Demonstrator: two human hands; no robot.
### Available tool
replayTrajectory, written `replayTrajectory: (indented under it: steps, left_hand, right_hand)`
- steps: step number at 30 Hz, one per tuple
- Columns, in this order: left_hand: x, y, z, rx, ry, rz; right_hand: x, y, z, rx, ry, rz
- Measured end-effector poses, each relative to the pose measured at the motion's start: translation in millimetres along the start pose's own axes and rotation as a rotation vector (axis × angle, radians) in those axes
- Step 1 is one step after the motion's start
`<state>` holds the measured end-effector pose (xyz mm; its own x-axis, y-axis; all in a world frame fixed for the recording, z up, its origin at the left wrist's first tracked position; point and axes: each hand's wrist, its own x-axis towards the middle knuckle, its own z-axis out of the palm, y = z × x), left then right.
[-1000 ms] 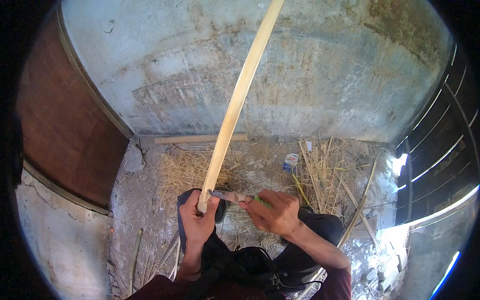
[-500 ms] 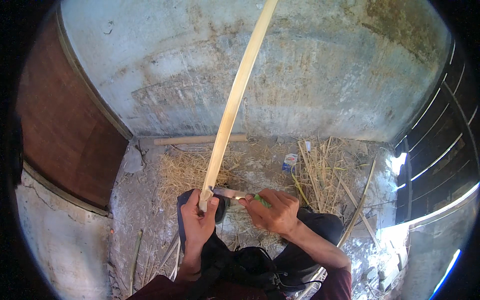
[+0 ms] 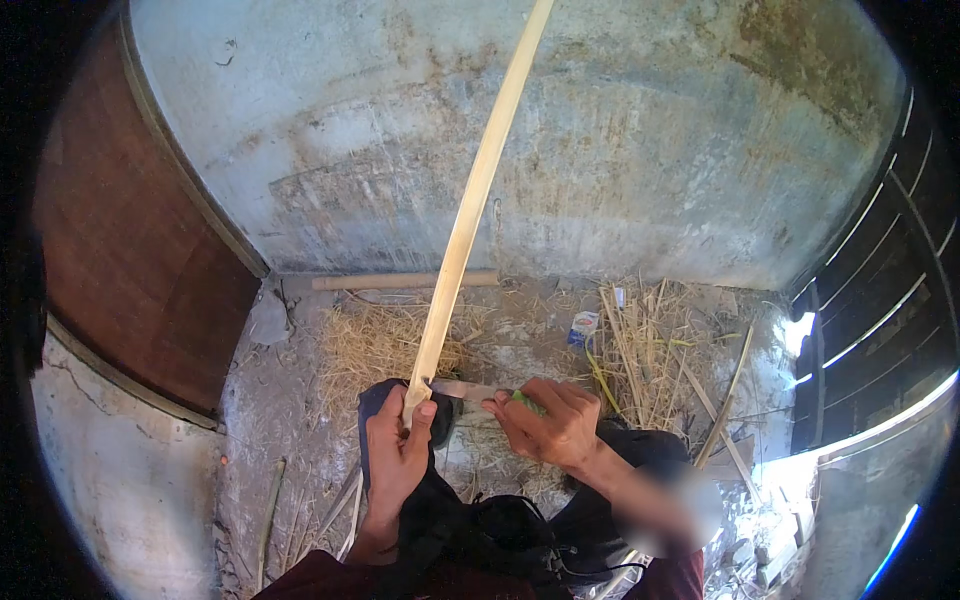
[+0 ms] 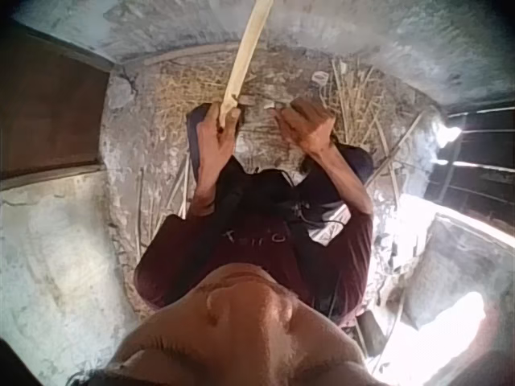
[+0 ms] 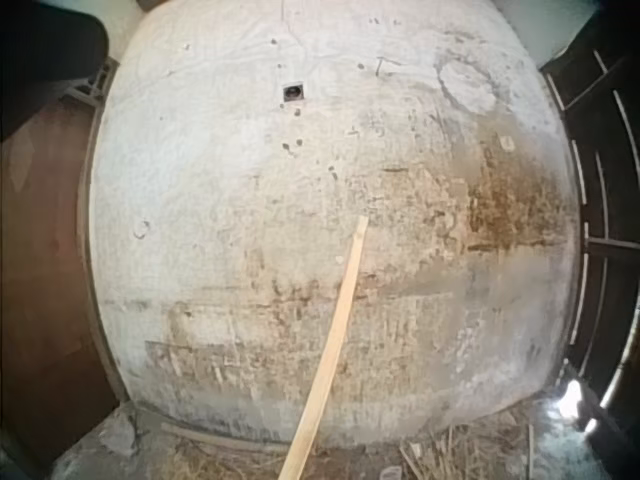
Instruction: The person shaves a long strip of wood using a small knife, smoothing the surface and removing thin slivers.
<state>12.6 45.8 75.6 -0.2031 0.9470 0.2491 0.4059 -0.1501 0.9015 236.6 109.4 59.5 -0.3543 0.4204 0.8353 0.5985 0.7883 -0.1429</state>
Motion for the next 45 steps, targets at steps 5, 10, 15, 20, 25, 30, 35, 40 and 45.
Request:
replayTrajectory:
  steps: [5,10,15,20,25,30,35,40,45]
  left_hand:
    - [-28,3,-4,0.008,-0.071,-0.021]
    - [-13,-7,-3,-0.001,-0.12,-0.047]
    - [-7,-10,-10,-0.081,-0.126,-0.063]
    - [-8,-6,-6,-0.138,-0.13,-0.045]
    - [-6,-6,-3,-0.132,-0.12,-0.042]
    - [-5,-2,-4,-0.082,-0.113,-0.033]
    - [-4,-9,-7,-0.105,-0.166,-0.037]
    - [-4,-9,-8,-0.087,-0.161,-0.044]
    - [-3,-3,-7,-0.05,-0.14,-0.038]
  right_hand:
    - [30,69,-29,-0.157,0.247,0.471]
    - [22,47,-17,-0.028,0.235,0.455]
    - [13,31,-9,0.216,0.084,0.17]
    - [6,26,-6,0.226,-0.095,0.007]
    - [6,25,-8,0.217,-0.108,0.027]
    - [6,27,-6,0.228,-0.096,0.044]
    - [10,22,-6,0.253,-0.099,0.085]
    - [9,20,-2,0.202,-0.08,0.067]
    - [7,19,-1,0.17,-0.075,0.055]
